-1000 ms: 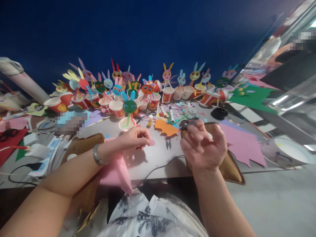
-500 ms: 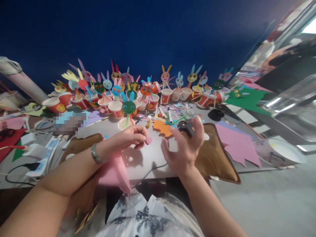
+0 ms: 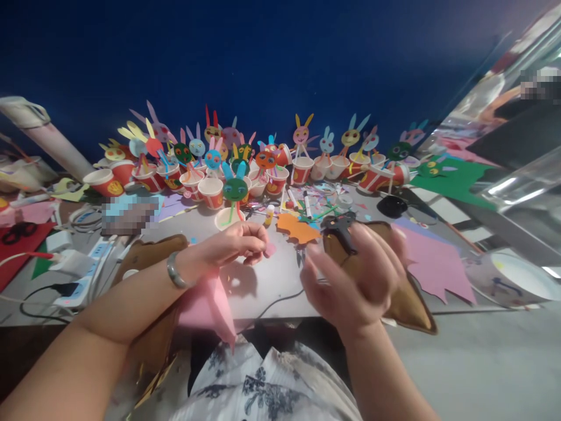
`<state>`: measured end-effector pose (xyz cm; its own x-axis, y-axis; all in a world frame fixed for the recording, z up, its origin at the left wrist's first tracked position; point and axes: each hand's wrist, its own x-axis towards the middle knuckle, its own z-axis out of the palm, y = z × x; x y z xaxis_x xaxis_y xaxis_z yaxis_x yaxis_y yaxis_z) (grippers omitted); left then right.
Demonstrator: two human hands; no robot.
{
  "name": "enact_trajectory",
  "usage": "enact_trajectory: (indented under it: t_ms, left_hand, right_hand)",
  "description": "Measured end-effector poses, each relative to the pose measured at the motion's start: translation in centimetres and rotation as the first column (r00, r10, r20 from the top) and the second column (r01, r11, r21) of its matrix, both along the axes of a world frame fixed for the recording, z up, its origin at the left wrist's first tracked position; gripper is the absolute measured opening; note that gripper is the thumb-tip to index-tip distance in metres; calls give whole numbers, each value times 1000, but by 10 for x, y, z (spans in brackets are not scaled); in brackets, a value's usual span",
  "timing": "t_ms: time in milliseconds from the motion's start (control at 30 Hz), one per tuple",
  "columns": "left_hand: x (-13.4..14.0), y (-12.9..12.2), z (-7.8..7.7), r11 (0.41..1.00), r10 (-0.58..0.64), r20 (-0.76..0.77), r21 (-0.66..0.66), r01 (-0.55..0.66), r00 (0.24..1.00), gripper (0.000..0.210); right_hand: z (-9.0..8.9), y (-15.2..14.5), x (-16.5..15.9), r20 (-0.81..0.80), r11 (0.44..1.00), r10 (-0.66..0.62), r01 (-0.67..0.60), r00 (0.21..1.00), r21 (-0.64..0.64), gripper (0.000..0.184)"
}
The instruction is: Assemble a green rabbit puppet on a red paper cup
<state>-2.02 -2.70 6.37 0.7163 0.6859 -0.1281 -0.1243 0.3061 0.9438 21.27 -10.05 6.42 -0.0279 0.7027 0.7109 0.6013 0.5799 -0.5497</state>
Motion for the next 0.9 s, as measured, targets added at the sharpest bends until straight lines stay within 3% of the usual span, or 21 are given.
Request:
enact_trajectory:
  t_ms: [133,200,267,367,500,767,900]
  left_hand:
    - [1,0,1,1000,-15,-4,13,15,1000,21]
    - [1,2,-1,1000,-29,17,8,28,999,24]
    - [0,3,-4,999,-45,53,-3,45,998,25]
    - [-1,5,-8,996,-86,89,2,86,992,24]
    - [-2,7,-11,991,-130,86,28,128,988,22]
    - [-2,5,-5,985,-168,30,31,167,985,23]
    - [-3,3,-2,985,-165,-16,39,166,986,22]
  right_hand:
    - [3,12,3,17,996,-2,0,1000,95,24]
    - [2,16,0,45,979,-45,36,998,199,17]
    - [-1,17,-7,97,950,-89,56,991,308,11]
    - [-3,16,-15,246,917,-125,17,961,399,20]
    - [-3,15,-21,387,915,-114,-55,915,399,21]
    - [-4,16,-20,480,903,-109,-115,871,413,19]
    - [-7,15,-11,530,937,-69,-127,845,324,20]
